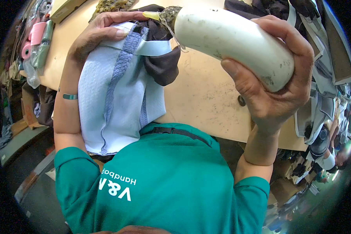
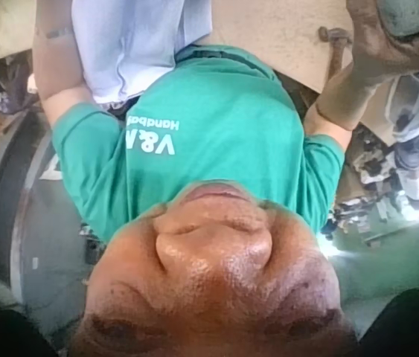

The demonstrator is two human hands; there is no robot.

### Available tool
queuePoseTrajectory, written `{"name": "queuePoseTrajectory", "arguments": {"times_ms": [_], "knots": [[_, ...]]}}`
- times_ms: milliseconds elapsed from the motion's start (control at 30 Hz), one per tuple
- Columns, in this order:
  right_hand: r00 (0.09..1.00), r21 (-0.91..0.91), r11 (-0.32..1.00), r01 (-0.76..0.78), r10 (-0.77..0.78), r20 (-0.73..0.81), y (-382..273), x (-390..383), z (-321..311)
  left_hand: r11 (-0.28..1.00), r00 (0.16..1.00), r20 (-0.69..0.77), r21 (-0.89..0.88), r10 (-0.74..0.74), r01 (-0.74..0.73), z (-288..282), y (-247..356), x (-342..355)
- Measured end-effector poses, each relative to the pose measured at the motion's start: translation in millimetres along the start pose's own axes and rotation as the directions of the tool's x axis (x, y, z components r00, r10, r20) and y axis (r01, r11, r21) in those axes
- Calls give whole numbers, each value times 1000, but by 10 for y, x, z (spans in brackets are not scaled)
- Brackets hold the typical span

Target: The person applies adhesive from a bottle to the edges of leather handbag components and fits the pieces together by hand on a workbench.

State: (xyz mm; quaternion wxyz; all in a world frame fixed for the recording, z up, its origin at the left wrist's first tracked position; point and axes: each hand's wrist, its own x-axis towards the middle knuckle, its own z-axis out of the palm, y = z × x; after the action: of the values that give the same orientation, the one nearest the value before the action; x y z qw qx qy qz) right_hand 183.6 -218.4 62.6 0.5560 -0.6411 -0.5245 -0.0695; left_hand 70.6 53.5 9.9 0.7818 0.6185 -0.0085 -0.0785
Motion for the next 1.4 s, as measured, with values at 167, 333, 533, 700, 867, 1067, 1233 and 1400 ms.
{"name": "queuePoseTrajectory", "arguments": {"times_ms": [167, 333, 533, 700, 867, 1067, 1233, 1400], "knots": [[992, -157, 986, 51, -32, 125, -113, 96, 8, 1000, 999, -47, -15, -22, 21, 40, 0, 17], [985, -181, 981, 69, -38, 169, -159, 137, 45, 1000, 1000, 7, 17, -6, 6, 3, 18, 4], [977, -184, 976, 115, -78, 199, -141, 149, 88, 998, 1000, 19, 59, 10, -12, -14, 6, 9], [975, -226, 969, 103, -54, 214, -168, 184, 128, 999, 1000, 12, 36, 19, -19, -4, 2, -5], [972, -279, 951, 135, -73, 222, -167, 164, 89, 999, 999, 25, 41, 30, -31, -5, 10, 15], [969, -241, 958, 154, -100, 225, -134, 173, 139, 998, 1000, 20, 56, 11, -12, 17, -1, 21], [974, -253, 958, 134, -81, 210, -142, 130, 103, 999, 1000, 10, 48, 10, -10, 17, 0, 15], [972, -280, 948, 153, -94, 215, -112, 153, 116, 990, 987, -90, 21, -136, 138, 138, 179, 50]]}}
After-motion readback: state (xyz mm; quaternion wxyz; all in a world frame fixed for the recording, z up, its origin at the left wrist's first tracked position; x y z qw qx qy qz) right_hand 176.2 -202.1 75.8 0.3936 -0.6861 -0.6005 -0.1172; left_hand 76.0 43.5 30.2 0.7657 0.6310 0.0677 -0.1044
